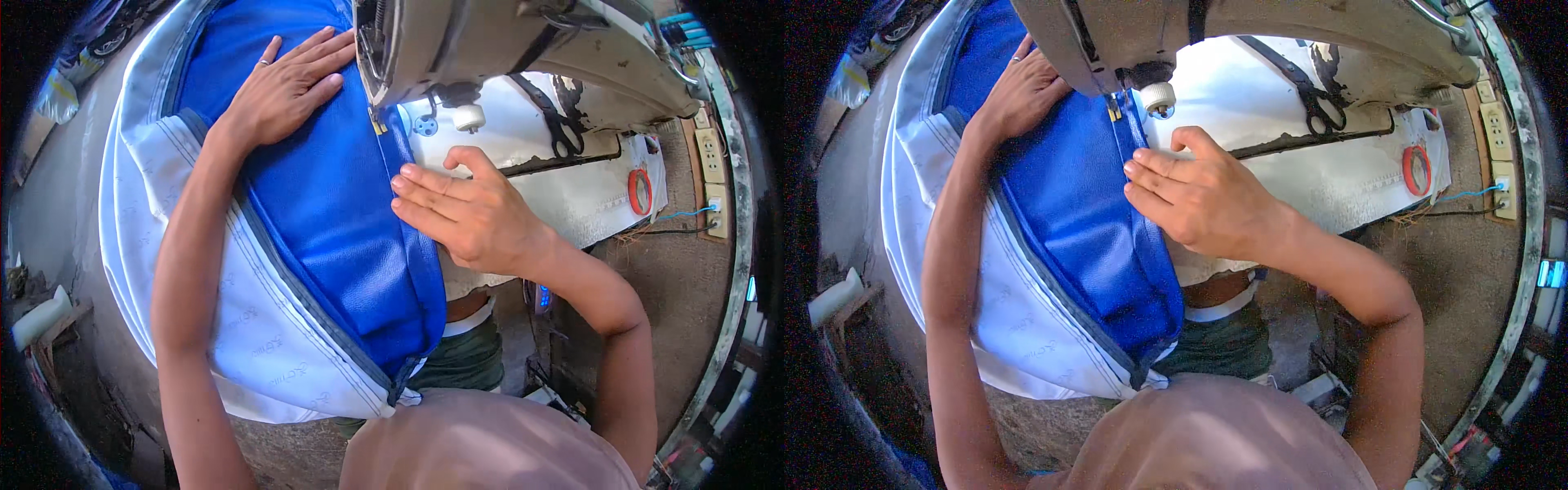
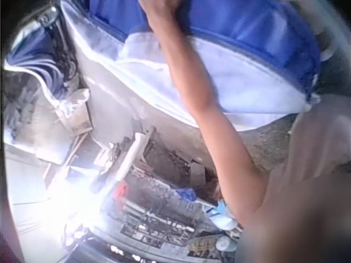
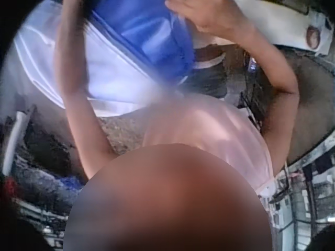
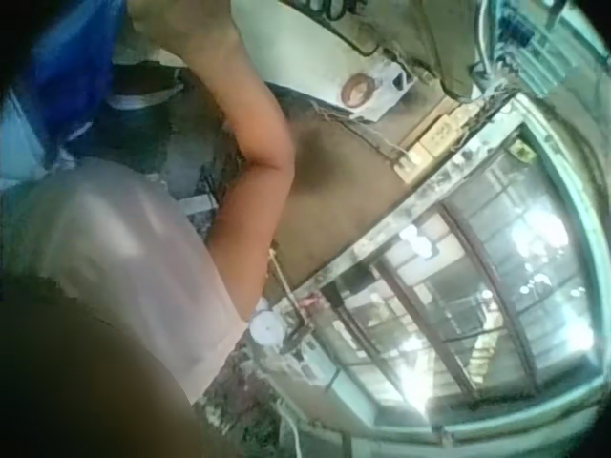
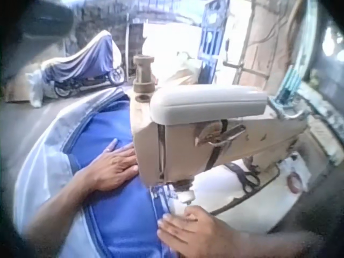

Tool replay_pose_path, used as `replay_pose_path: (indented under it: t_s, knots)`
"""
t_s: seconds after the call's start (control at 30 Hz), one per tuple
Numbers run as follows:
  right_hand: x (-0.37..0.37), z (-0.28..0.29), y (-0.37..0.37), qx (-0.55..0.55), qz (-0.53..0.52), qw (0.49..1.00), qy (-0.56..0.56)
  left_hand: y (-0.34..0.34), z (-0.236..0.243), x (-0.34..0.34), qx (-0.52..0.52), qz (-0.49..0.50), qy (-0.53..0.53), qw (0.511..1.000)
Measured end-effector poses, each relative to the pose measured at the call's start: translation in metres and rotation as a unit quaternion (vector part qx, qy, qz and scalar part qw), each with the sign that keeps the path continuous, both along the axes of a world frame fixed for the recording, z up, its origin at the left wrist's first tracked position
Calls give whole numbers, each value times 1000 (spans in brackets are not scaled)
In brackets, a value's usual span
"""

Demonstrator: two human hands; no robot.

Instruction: Use an industrial sewing machine to stitch together pieces of upholstery fabric.

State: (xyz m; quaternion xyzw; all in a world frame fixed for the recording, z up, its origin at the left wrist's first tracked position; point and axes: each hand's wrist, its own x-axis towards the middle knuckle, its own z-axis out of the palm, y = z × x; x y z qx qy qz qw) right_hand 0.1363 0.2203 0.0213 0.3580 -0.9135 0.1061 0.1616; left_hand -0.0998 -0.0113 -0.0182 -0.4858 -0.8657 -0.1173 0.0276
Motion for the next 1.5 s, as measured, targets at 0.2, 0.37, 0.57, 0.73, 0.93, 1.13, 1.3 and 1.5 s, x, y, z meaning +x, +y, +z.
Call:
replay_pose_path:
  t_s: [0.2,0.37,0.57,0.73,0.93,1.13,1.3,1.5]
  knots:
    - [-12,-1,-1,-12,-33,999,8,1,-9,-28,29,-38,-3,999]
    - [-19,-2,-1,-17,-37,999,22,-17,-43,-97,-23,-150,191,970]
    - [-17,-11,-6,-51,-68,996,-4,-2,-41,-121,47,-115,-255,959]
    - [-24,-10,-13,-58,-78,995,0,27,4,-104,-49,-45,-134,989]
    - [-10,-8,-17,-86,-16,996,-8,15,-14,-67,14,68,42,997]
    - [28,-12,-6,-81,11,997,-3,13,10,88,101,17,-23,994]
    - [27,12,-20,-159,-9,987,4,-27,36,155,91,-51,-132,986]
    - [42,1,-16,-113,49,990,-65,-40,45,182,37,-156,-9,987]
